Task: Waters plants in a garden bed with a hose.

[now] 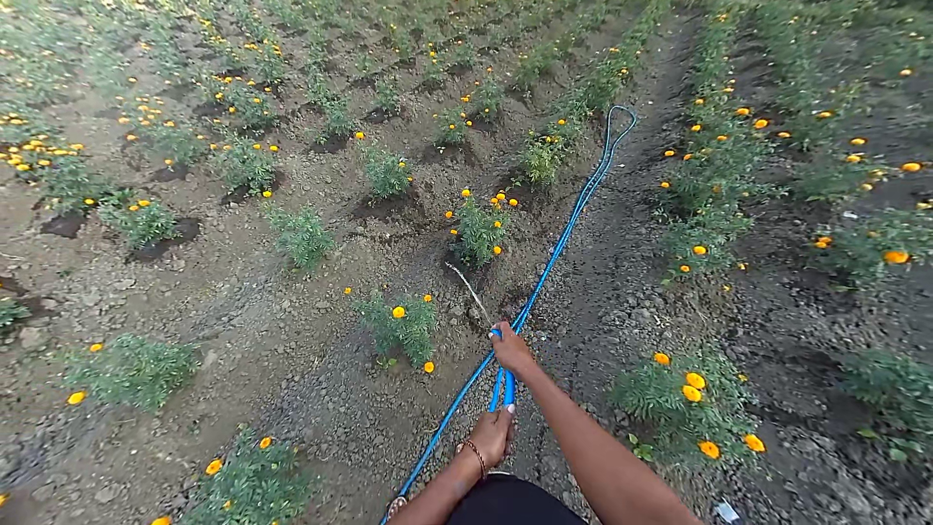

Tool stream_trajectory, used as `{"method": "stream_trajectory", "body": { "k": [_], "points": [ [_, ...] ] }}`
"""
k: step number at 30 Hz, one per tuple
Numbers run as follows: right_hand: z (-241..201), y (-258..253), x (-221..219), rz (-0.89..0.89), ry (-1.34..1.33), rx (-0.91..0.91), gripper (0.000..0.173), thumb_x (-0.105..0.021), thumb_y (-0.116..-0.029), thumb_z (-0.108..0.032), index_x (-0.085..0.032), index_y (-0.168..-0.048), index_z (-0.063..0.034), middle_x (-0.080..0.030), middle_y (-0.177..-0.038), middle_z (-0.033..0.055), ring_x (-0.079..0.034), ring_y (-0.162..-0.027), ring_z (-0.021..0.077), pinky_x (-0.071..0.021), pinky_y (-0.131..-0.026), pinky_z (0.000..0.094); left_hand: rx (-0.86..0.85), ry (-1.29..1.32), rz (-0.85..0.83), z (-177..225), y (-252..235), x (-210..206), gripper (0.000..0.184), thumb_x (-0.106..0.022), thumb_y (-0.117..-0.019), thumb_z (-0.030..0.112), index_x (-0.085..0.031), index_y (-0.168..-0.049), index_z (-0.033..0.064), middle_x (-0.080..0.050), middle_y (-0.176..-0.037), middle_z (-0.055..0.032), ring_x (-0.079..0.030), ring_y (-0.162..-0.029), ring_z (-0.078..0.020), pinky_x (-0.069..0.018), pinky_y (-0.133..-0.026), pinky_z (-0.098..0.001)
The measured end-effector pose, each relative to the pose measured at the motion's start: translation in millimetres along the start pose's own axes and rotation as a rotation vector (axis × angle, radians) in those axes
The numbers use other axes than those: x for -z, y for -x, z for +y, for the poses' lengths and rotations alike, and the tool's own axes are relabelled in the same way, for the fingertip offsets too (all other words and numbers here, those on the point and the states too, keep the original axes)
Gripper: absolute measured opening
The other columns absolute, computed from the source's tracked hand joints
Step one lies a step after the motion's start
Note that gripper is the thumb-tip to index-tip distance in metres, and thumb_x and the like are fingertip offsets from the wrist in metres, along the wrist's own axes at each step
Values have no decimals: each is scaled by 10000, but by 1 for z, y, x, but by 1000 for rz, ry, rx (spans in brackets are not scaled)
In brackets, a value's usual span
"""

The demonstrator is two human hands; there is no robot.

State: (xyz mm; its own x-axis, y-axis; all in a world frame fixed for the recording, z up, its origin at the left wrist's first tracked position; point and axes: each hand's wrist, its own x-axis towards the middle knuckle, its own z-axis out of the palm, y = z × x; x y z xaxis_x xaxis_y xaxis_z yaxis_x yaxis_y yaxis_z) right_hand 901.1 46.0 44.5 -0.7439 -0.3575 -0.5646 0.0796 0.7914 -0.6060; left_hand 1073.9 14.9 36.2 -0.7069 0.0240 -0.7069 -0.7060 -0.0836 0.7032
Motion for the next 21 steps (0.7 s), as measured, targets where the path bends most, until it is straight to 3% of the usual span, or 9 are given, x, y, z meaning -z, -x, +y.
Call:
{"method": "stream_trajectory", "body": {
  "k": [12,18,21],
  "points": [
    [5,3,7,28,-80,-16,385,-405,-1123,-261,-457,-1469,-99,-647,-1245,236,-652,-1118,382,-503,-956,553,30,-11,-9,6,-1,-4,531,-274,-1125,460,-555,-893,74,-484,-625,24,-443,-476,-81,-403,-490,-236],
    [11,2,7,131,-131,40,373,-408,-1121,-240,-457,-1458,-88,-661,-1127,221,-670,-952,357,-524,-864,533,8,-62,7,8,-2,-3,535,-277,-1127,446,-571,-913,54,-483,-647,17,-452,-506,-92,-416,-524,-255],
    [9,8,13,195,-159,22,379,-420,-1120,-238,-464,-1462,-82,-669,-1187,240,-675,-1053,390,-520,-924,554,-4,-90,3,10,-5,-4,540,-273,-1126,454,-573,-913,59,-483,-658,14,-448,-512,-95,-410,-526,-260]
  ]
}}
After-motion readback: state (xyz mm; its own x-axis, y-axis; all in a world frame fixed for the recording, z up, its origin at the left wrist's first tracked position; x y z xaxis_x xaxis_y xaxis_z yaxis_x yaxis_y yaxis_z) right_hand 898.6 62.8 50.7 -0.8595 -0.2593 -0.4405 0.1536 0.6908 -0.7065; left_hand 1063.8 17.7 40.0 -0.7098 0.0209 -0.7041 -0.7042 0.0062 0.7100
